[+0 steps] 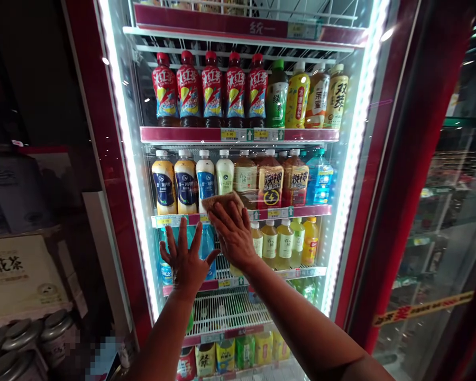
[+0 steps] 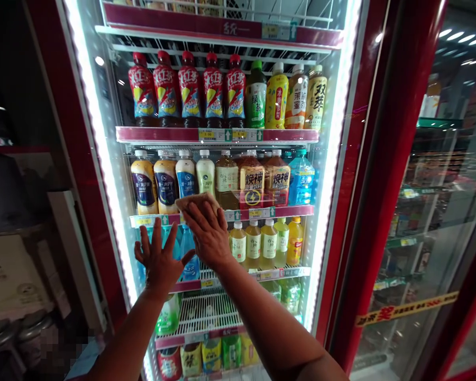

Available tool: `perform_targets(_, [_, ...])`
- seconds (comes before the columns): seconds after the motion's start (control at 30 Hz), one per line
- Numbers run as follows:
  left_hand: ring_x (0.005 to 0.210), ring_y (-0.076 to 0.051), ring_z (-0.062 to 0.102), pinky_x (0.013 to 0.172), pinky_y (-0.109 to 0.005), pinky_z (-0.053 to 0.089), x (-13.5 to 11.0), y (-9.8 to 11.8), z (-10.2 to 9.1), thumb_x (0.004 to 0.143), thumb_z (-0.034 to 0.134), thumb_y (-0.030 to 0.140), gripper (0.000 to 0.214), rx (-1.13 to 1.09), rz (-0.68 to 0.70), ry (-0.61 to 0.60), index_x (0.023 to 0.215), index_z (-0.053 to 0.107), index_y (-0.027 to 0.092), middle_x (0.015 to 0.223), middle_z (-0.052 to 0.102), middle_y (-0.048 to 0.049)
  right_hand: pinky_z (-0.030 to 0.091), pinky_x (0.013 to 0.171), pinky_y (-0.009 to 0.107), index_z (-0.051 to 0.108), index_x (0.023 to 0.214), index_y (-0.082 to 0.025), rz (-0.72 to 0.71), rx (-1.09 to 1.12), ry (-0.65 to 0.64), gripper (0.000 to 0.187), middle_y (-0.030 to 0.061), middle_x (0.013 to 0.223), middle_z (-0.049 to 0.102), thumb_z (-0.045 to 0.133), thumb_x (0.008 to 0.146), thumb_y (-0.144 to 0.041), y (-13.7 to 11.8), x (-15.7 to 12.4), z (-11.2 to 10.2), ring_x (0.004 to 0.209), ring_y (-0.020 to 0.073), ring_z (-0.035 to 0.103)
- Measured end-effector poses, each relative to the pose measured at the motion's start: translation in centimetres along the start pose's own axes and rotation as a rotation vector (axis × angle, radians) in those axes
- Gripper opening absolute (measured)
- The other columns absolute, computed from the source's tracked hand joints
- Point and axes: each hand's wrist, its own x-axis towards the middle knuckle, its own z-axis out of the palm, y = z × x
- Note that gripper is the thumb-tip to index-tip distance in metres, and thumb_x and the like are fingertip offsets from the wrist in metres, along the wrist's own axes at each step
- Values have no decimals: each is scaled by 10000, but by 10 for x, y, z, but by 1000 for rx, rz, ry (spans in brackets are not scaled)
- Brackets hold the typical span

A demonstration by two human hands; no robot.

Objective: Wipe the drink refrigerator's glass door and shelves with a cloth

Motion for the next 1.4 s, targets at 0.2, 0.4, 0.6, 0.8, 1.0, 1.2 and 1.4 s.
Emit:
perform_targets(0.2, [1594, -438, 101, 1207, -726, 62, -4, -8, -1, 825, 720, 628, 814, -30, -6, -51, 1545, 454, 356, 1712, 241, -117, -60, 1343, 422, 499, 1520, -336, -49, 44, 29, 512, -81, 1607, 489, 518, 1015, -247, -10, 2, 3, 1621, 147, 91])
perform_targets(0.4, [1593, -362, 189, 1263, -597, 50, -8, -15, -3, 875, 659, 633, 868, 12, 40, -6, 1609, 335, 303, 1673, 336, -130, -63, 1343, 458, 479, 1542, -321, -19, 25, 46, 537, -59, 1623, 468, 529, 1011, -260, -15, 19, 5, 1623, 190, 101])
perform_targets(0.6, [1588, -312, 228, 1295, -500, 54, -12, -25, -5, 929, 571, 632, 962, -5, 58, -19, 1655, 151, 162, 1638, 382, -184, -83, 1341, 422, 491, 1529, -328, -169, 22, -15, 545, -101, 1619, 470, 535, 993, -238, -22, 8, 6, 1621, 166, 89])
perform_targets(0.8, [1598, -313, 191, 1301, -511, 34, -14, -26, -2, 916, 589, 640, 988, -9, 53, -18, 1657, 135, 170, 1651, 356, -184, -83, 1341, 449, 428, 1575, -329, -88, -13, -2, 578, -76, 1657, 405, 543, 1011, -274, -22, 48, 6, 1616, 193, 147])
perform_targets(1.0, [1588, -333, 223, 1304, -521, 72, -17, -29, -3, 914, 584, 639, 993, -67, 44, -35, 1660, 125, 170, 1652, 349, -204, -56, 1348, 435, 437, 1557, -364, -145, -1, -35, 537, -112, 1631, 447, 502, 1034, -262, -31, 31, 15, 1610, 159, 160])
perform_targets(1.2, [1596, -440, 90, 1240, -646, 215, -18, -25, -5, 811, 625, 750, 1133, -66, -77, 13, 1648, 183, 127, 1691, 142, -299, 79, 1355, 522, 343, 1607, -377, -117, 15, -135, 613, -110, 1680, 350, 499, 1028, -251, -33, 53, 9, 1620, 191, 124])
perform_targets(1.4, [1584, -475, 107, 1219, -671, 223, -20, -27, -12, 801, 650, 738, 1008, -54, -108, 34, 1557, 399, 119, 1671, 190, -316, 141, 1352, 482, 362, 1591, -390, -253, 33, -195, 538, -135, 1664, 374, 462, 1067, -317, -41, 40, 10, 1600, 164, 201])
